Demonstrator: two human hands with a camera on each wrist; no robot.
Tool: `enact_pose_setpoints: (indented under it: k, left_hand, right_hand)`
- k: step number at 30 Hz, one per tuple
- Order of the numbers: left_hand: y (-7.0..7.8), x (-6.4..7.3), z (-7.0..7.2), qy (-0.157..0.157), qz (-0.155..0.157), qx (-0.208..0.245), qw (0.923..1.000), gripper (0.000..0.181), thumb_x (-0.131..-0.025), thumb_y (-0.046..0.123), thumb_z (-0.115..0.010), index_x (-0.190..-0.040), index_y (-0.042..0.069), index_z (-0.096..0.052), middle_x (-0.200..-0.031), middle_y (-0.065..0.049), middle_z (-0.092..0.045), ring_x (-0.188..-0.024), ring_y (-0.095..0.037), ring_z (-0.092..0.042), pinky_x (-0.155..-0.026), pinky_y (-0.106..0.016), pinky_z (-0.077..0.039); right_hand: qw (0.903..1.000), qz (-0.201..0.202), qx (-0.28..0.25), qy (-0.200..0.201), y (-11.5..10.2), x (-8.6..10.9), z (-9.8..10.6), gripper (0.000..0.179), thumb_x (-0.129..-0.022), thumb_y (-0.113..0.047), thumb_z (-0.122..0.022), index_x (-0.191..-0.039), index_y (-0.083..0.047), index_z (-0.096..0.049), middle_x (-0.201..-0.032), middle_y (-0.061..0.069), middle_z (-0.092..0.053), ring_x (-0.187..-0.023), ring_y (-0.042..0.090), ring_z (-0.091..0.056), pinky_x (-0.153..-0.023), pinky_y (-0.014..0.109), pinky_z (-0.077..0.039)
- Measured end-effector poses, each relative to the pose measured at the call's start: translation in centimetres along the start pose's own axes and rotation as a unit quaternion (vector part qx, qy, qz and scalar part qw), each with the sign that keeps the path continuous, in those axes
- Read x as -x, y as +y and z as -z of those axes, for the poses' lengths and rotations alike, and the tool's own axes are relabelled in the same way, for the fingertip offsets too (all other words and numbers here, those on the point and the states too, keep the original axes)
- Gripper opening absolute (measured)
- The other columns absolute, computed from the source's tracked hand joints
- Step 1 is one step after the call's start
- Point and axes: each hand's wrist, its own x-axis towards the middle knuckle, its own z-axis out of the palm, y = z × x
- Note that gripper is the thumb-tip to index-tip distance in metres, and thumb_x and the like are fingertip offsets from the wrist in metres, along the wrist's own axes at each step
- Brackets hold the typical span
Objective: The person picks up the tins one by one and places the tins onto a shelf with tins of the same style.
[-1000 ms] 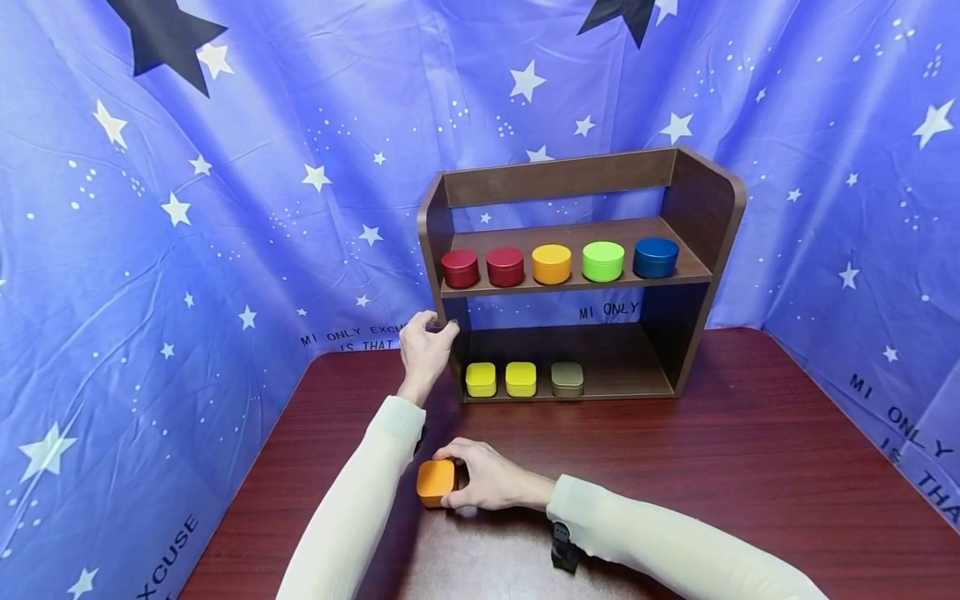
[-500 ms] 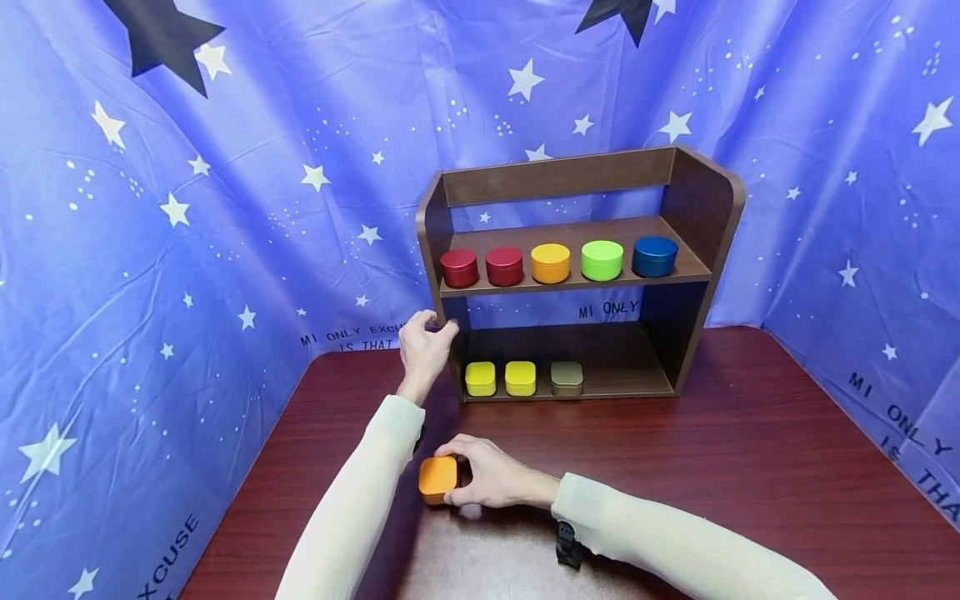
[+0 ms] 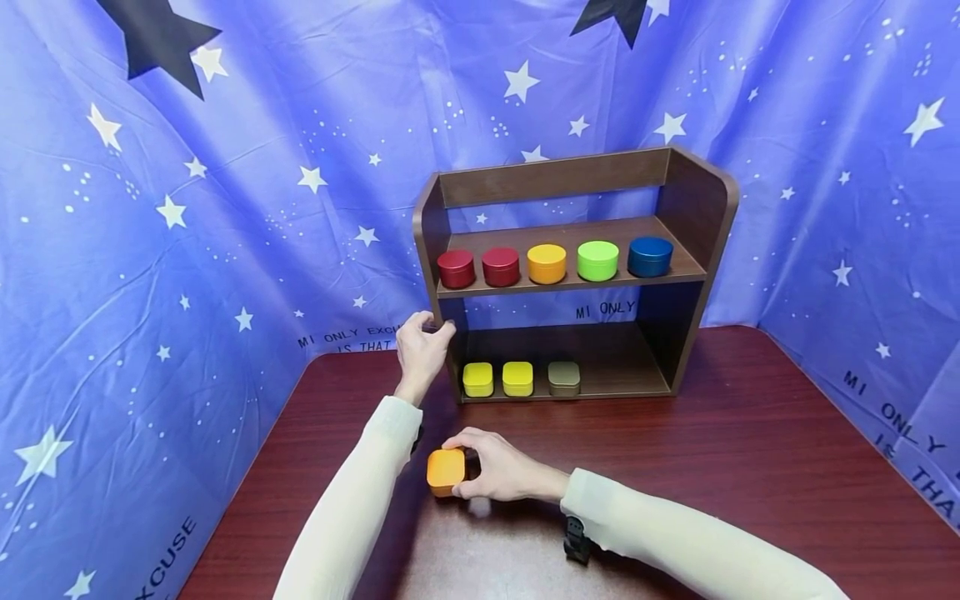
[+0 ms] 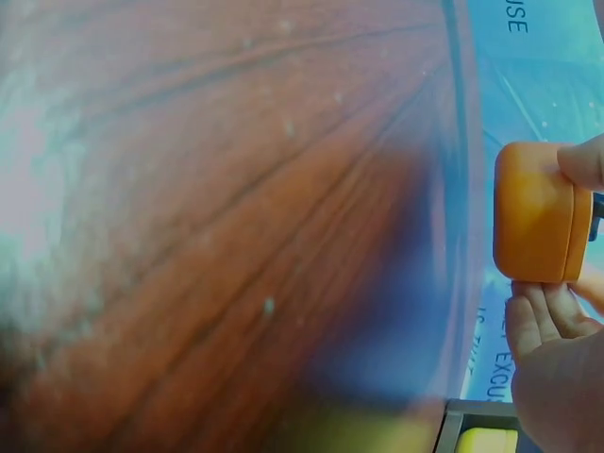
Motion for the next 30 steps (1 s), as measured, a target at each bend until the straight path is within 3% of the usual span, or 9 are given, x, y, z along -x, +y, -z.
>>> enact_pose_setpoints:
  k: [11,17,24,30]
  left_hand:
    - [0.1,0.1,-0.1,-0.003,0.005,-0.002,1.0,0.021,-0.086,0.027,-0.078,-0.092,0.007,-0.078,-0.098,-0.013,-0.078,-0.094,-0.032,-0.072,-0.08,-0.04,-0.052]
    - [0.1,0.1,-0.2,-0.005,0.008,-0.004,1.0,0.021,-0.087,0.027,-0.078,-0.093,0.007,-0.078,-0.099,-0.013,-0.078,-0.093,-0.032,-0.071,-0.079,-0.039,-0.051]
    - [-0.2,0.1,-0.2,0.001,0.006,-0.003,1.0,0.02,-0.087,0.028,-0.079,-0.09,0.008,-0.077,-0.096,-0.012,-0.078,-0.088,-0.031,-0.071,-0.076,-0.038,-0.051]
    - [-0.2,0.1,-0.2,0.001,0.003,-0.001,1.0,0.02,-0.087,0.028,-0.079,-0.09,0.008,-0.077,-0.095,-0.012,-0.078,-0.089,-0.032,-0.071,-0.078,-0.04,-0.052]
  right_hand:
    - [0.9996,-0.009,-0.018,0.018,0.5,0.4,1.4,0.057,-0.082,-0.02,-0.086,-0.135,-0.007,-0.069,-0.131,0.008,-0.073,-0.116,0.019,-0.067,-0.106,0.04,-0.057]
    - [0.9992,-0.019,-0.005,0.036,0.8,0.7,2.4,0.058,-0.081,-0.019,-0.086,-0.136,-0.008,-0.07,-0.131,0.008,-0.073,-0.113,0.019,-0.067,-0.102,0.034,-0.055]
    - [0.9979,-0.037,-0.005,0.053,1.1,1.1,3.7,0.058,-0.08,-0.02,-0.087,-0.135,-0.01,-0.071,-0.132,0.007,-0.073,-0.117,0.021,-0.067,-0.107,0.041,-0.055]
    - [0.9966,-0.032,0.002,0.077,1.6,1.6,5.0,0.056,-0.08,-0.019,-0.086,-0.133,-0.01,-0.071,-0.128,0.006,-0.075,-0.115,0.019,-0.066,-0.105,0.036,-0.054]
